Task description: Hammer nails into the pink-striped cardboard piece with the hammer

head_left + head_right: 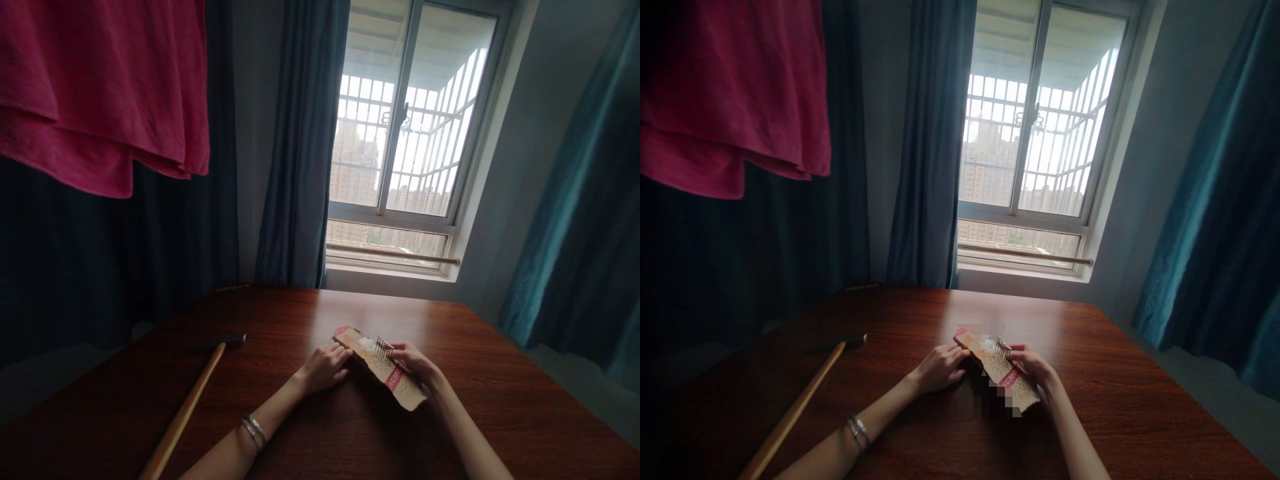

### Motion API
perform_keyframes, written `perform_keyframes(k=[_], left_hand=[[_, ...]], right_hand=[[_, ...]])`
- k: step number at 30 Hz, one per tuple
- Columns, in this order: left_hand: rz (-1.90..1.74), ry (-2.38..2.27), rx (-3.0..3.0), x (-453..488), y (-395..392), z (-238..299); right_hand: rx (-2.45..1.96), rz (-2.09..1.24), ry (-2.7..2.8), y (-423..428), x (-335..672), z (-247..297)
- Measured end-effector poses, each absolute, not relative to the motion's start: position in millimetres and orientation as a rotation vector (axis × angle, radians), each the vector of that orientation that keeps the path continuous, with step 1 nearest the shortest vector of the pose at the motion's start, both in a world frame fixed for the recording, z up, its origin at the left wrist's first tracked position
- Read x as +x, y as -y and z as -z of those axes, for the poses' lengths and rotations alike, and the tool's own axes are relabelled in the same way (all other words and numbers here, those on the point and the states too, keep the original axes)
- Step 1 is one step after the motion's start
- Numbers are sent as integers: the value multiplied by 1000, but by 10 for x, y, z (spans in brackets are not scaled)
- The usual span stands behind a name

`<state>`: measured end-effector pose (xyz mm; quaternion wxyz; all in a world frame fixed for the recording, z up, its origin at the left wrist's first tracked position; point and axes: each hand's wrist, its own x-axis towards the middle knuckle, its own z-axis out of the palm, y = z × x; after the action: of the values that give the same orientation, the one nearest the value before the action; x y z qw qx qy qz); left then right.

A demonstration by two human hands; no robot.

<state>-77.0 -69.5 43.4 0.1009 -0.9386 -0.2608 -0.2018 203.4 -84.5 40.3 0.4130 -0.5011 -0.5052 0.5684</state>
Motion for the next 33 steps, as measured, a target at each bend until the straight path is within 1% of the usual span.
perform_keyframes(k=[9,17,24,28,33], left_hand=[[432,958,-2808,-746,660,-316],[457,1047,-2867,-764,634,-310],[493,1170,-2947,-772,637,-327],[524,1181,-2958,-778,649,-330],[543,1176,-2965,-786,651,-332]], right_hand=[[-1410,-1058,911,1254,3365,-350],[-1627,-788,691,1640,4511,-97],[-1838,-676,795,1808,5042,-66],[-1870,-613,868,1768,5287,21],[-1923,-495,893,1771,5285,16]])
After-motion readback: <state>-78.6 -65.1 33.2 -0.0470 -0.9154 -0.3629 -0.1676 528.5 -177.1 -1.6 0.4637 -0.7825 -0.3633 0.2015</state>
